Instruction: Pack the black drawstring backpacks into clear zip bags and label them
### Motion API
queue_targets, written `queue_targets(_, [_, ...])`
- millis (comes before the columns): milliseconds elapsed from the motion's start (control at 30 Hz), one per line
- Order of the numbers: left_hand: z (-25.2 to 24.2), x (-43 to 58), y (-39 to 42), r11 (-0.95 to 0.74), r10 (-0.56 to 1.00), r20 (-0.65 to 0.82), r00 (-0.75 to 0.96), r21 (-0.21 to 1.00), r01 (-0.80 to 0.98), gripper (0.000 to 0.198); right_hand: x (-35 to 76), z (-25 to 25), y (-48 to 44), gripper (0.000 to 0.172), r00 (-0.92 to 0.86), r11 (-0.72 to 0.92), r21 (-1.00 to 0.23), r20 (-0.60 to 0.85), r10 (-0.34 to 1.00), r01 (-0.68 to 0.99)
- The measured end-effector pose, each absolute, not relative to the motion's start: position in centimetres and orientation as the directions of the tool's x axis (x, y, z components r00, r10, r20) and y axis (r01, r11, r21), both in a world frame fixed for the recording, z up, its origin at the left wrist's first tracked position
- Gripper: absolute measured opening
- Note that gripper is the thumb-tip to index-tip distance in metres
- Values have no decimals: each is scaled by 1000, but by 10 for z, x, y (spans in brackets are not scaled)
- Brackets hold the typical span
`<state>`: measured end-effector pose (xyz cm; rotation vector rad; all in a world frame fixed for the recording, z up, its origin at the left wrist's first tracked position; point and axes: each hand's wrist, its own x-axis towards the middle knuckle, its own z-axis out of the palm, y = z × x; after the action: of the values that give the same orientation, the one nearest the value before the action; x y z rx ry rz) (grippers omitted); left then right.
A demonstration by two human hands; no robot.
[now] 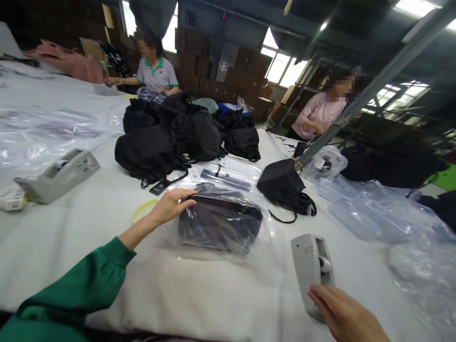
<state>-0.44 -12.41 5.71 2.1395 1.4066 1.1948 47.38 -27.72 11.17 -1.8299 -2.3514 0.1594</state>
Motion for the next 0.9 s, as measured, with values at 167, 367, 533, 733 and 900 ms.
queue_targets(167, [53,-7,-123,-493,854,492,172,656,571,35,285,214,-188,29,-881,736,-489,-195,431,468])
queue_targets(367, [54,-9,-121,-512,841,508,187,636,577,31,188,198,-105,22,-897,905,-218,-342,280,366])
queue_targets(533, [55,-11,-120,-534,831,512,216,626,568,30,165,178,-80,18,-817,900,197,-377,436,389])
queue_targets(733, [56,-13,-117,-549,827,500,256,622,559,28,150,174,-84,24,-783,865,341,-387,487,369])
queue_targets(900, [58,-10,-120,-508,845,477,241,575,642,39,149,166,-84,21,-772,854,359,-387,504,377])
